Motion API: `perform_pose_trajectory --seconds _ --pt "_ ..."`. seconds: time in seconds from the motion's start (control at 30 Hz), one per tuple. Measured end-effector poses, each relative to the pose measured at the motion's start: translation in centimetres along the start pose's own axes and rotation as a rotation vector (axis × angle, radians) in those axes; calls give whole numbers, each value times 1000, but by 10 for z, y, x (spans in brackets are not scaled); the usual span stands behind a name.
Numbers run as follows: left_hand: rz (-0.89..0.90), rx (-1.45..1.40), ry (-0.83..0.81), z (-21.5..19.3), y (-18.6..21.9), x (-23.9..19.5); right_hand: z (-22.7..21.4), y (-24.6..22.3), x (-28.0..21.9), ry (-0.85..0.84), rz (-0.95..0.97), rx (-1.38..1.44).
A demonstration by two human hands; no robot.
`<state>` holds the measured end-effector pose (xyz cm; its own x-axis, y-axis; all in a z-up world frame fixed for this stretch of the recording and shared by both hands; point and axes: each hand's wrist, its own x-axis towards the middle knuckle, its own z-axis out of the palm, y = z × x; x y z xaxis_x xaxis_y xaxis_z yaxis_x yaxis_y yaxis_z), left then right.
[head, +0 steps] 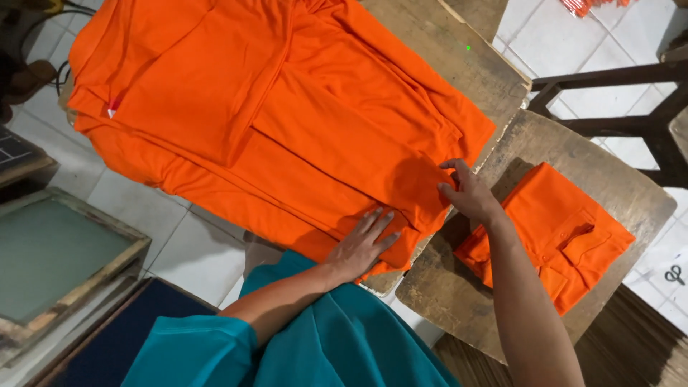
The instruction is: The person folds an orange t-shirt on a wooden table. They smooth the fabric, fold the sleeves inward, fold the shirt in half, and then fold it again into a compact rectangle before placing it on a stack.
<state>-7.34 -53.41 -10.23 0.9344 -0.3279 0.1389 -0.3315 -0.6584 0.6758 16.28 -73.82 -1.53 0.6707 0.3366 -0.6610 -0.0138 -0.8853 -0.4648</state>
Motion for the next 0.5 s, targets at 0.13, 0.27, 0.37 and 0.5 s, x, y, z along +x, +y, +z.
perform_pose_trajectory --seconds 0.13,0.27,0.37,0.5 --pt "-180 -518 47 -27 14 -8 -18 -66 0 -62 -33 -177" --pt "-547 -964 171 -63 19 -12 1 -115 46 -157 -123 -223" --pt "-893 -1135 371 -61 9 -39 22 -173 70 -217 12 25" --pt "-1374 -1587 598 -90 -6 -4 41 -175 99 -231 -74 -144"
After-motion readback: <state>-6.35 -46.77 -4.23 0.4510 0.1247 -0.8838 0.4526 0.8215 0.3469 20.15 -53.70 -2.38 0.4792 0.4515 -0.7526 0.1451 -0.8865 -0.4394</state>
